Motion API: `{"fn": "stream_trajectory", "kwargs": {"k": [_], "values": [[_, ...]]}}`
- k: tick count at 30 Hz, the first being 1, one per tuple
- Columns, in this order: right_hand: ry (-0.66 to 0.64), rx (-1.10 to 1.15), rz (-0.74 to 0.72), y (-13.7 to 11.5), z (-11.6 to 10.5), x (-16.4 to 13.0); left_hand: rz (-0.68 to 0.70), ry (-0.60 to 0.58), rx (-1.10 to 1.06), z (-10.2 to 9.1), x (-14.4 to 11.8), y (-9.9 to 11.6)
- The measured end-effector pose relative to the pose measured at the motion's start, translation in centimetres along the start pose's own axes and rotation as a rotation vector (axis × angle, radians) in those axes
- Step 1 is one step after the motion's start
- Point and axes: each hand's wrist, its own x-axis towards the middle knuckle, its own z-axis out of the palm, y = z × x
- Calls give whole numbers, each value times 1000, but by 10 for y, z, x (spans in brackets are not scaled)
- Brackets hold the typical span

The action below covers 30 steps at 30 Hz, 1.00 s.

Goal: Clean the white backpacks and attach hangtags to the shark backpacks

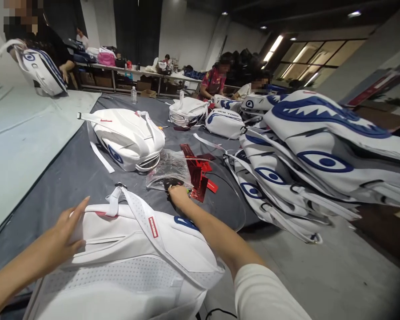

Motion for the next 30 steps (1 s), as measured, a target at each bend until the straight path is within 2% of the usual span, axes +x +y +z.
{"fn": "stream_trajectory", "kwargs": {"k": [4,7,9,10,12,13,14,15,17,18,19,21,24,28,30], "values": [[85,80,31,8,-20,-10,2,27,-11,1,-1,2],[231,138,30,14,-37,-25,22,76,2,-2,-3,5],[354,175,9,12,-47,-44,73,187,15,-11,-9,17],[457,217,-37,8,-52,-56,90,273,-6,-17,-14,27],[729,355,-241,-6,-62,-85,82,422,-156,-31,-24,55],[868,437,-396,-15,-66,-101,49,439,-298,-36,-28,71],[976,500,-565,-25,-71,-116,20,379,-469,-40,-31,86],[1038,530,-723,-35,-75,-131,-6,260,-650,-42,-32,99],[1022,465,-963,-53,-81,-155,-26,-31,-934,-39,-33,116],[988,415,-1030,-59,-83,-163,-23,-115,-1023,-34,-33,119],[956,383,-1053,-64,-84,-169,-11,-123,-1072,-28,-34,120],[921,439,-970,-69,-84,-174,38,31,-1069,-16,-39,115],[868,662,-754,-76,-84,-173,137,284,-918,-3,-52,106],[665,682,-847,-91,-86,-174,332,453,-677,3,-68,97],[622,641,-849,-96,-86,-171,436,540,-557,5,-74,87]]}}
